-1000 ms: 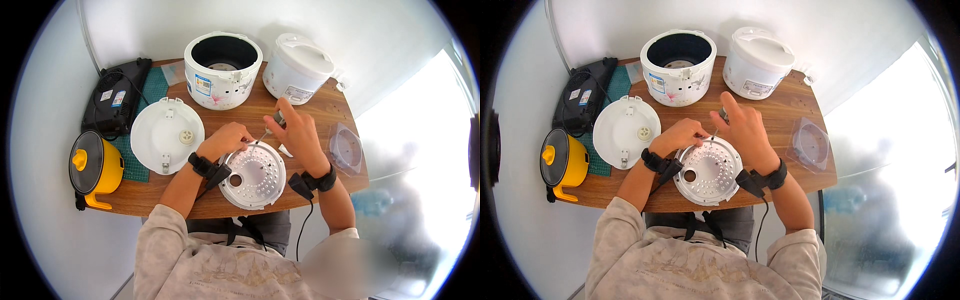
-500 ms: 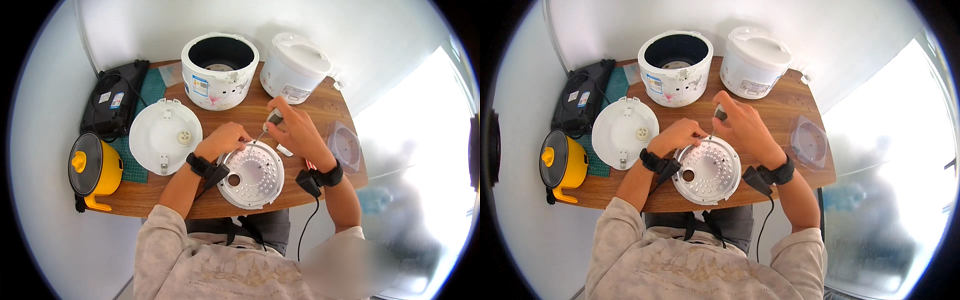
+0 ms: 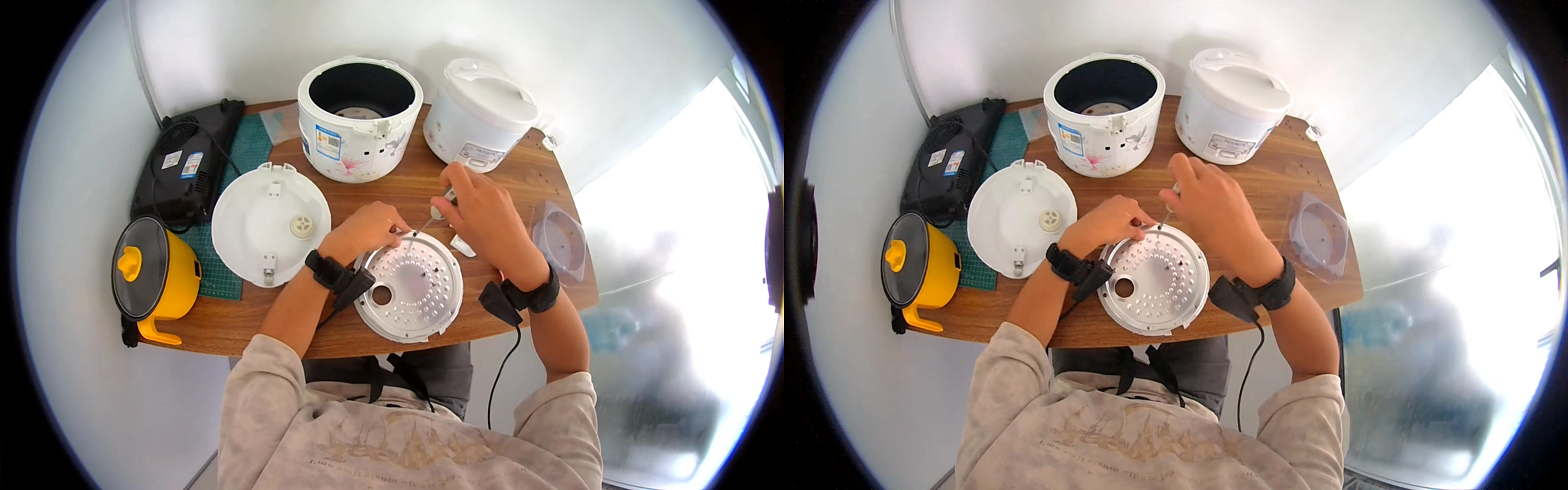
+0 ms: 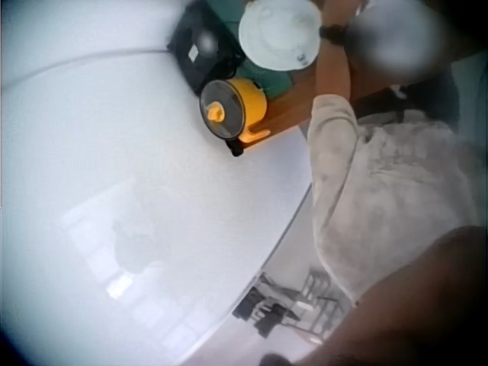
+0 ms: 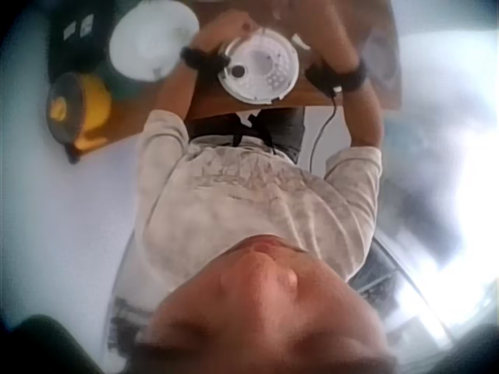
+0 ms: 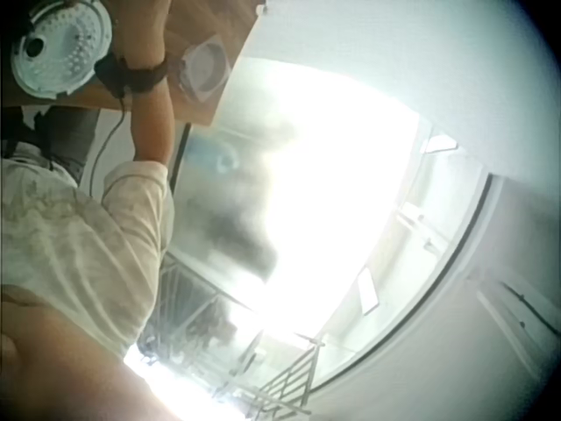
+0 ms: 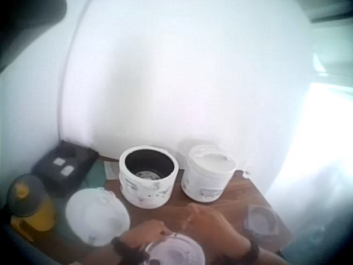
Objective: The person disassembles a white plastic appliance lid using a screwdriver. They remove screws, separate the lid into its components, and place the parts on the table.
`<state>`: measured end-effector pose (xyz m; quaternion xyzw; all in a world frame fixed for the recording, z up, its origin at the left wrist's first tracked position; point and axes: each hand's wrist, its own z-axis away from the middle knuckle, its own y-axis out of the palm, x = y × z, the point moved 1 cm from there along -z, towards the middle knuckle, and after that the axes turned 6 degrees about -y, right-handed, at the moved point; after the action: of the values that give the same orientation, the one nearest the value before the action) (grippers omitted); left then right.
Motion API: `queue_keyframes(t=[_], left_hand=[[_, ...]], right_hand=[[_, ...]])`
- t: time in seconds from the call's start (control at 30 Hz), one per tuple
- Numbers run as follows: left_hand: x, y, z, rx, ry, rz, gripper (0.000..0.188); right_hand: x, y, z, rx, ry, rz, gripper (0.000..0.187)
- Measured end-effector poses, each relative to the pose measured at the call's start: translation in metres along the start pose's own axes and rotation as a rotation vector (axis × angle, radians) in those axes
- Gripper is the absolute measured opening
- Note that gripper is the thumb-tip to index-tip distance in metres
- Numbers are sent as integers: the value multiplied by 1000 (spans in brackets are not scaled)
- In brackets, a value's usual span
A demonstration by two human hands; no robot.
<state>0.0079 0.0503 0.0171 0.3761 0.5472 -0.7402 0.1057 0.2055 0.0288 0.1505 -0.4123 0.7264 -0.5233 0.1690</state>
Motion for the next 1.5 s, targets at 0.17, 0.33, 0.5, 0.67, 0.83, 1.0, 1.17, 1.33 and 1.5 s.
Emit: queue_keyframes(t=[0.17, 0.33, 0.5, 0.67, 0.83, 1.0, 1.17, 1.33, 1.5], left_hand=[[9, 2, -2, -28, 17, -8, 40], [6, 2, -1, -3, -12, 21, 37], [15, 6, -3, -40, 49, -2, 37], [4, 6, 0, -33, 44, -12, 42], [9, 8, -3, -17, 50, -80, 45], [5, 5, -1, -6, 25, -56, 45], [5, 5, 0, -24, 41, -27, 47], [4, 4, 0, -6, 56, -68, 48], [6, 5, -1, 8, 55, -86, 48]], right_hand=[[12, 3, -1, 0, -82, -173, 26], [3, 0, -1, 55, 55, -155, 32], [-6, -9, 5, 59, 190, -220, 33], [-8, -13, 11, -132, 249, -204, 36], [-11, -7, 15, -99, 249, -248, 35], [-10, -7, 15, -54, 197, -316, 33], [-10, -9, 14, 1, 176, -304, 32], [-9, -9, 12, 12, 144, -330, 31], [-7, -10, 11, 14, 133, -335, 31]])
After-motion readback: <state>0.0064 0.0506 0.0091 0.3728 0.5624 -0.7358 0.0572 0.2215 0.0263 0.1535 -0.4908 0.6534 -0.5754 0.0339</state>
